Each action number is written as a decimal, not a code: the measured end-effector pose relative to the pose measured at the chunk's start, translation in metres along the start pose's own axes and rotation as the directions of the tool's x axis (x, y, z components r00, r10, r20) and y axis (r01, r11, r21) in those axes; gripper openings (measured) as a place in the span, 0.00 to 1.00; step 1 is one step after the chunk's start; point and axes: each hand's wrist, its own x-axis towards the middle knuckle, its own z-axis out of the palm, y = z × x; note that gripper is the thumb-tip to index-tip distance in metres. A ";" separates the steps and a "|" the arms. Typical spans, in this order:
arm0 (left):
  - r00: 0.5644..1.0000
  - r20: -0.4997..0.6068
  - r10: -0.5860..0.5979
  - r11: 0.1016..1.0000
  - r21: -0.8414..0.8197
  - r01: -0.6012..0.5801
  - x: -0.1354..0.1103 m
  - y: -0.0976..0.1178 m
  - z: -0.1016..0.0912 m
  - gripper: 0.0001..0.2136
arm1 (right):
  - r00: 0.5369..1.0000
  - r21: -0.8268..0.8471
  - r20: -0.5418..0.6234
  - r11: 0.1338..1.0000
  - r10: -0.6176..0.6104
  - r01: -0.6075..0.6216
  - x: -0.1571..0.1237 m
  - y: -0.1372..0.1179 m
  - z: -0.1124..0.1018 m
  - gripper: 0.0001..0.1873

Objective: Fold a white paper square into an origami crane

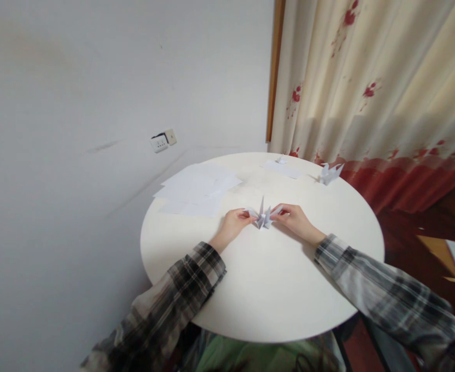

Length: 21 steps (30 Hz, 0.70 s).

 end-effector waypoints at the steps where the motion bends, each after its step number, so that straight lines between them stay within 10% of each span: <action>1: 1.000 -0.007 0.010 1.000 0.004 -0.010 0.000 0.000 0.001 0.10 | 1.000 -0.022 -0.007 1.000 -0.008 0.007 0.000 -0.001 0.000 0.08; 5: 0.969 -0.113 0.221 0.961 0.197 -0.196 -0.007 0.006 0.004 0.16 | 0.997 -0.105 -0.037 0.993 -0.061 0.057 0.000 -0.003 0.001 0.08; 9: 0.842 -0.127 0.524 0.771 0.490 -0.406 -0.018 0.015 0.007 0.17 | 0.993 -0.102 -0.053 0.990 -0.105 0.099 0.000 -0.005 0.000 0.07; 14: 0.764 -0.102 0.637 0.678 0.545 -0.492 -0.025 0.023 0.009 0.10 | 0.970 -0.079 -0.183 0.986 -0.159 0.146 -0.003 -0.014 -0.004 0.12; 18: 0.780 -0.052 0.624 0.646 0.597 -0.477 -0.029 0.028 0.011 0.06 | 0.903 -0.176 -0.348 0.963 -0.254 0.203 -0.010 -0.025 -0.008 0.09; 21: 0.829 0.062 0.556 0.636 0.610 -0.473 -0.029 0.030 0.013 0.09 | 0.931 -0.202 -0.257 0.956 -0.261 0.212 -0.015 -0.031 -0.004 0.09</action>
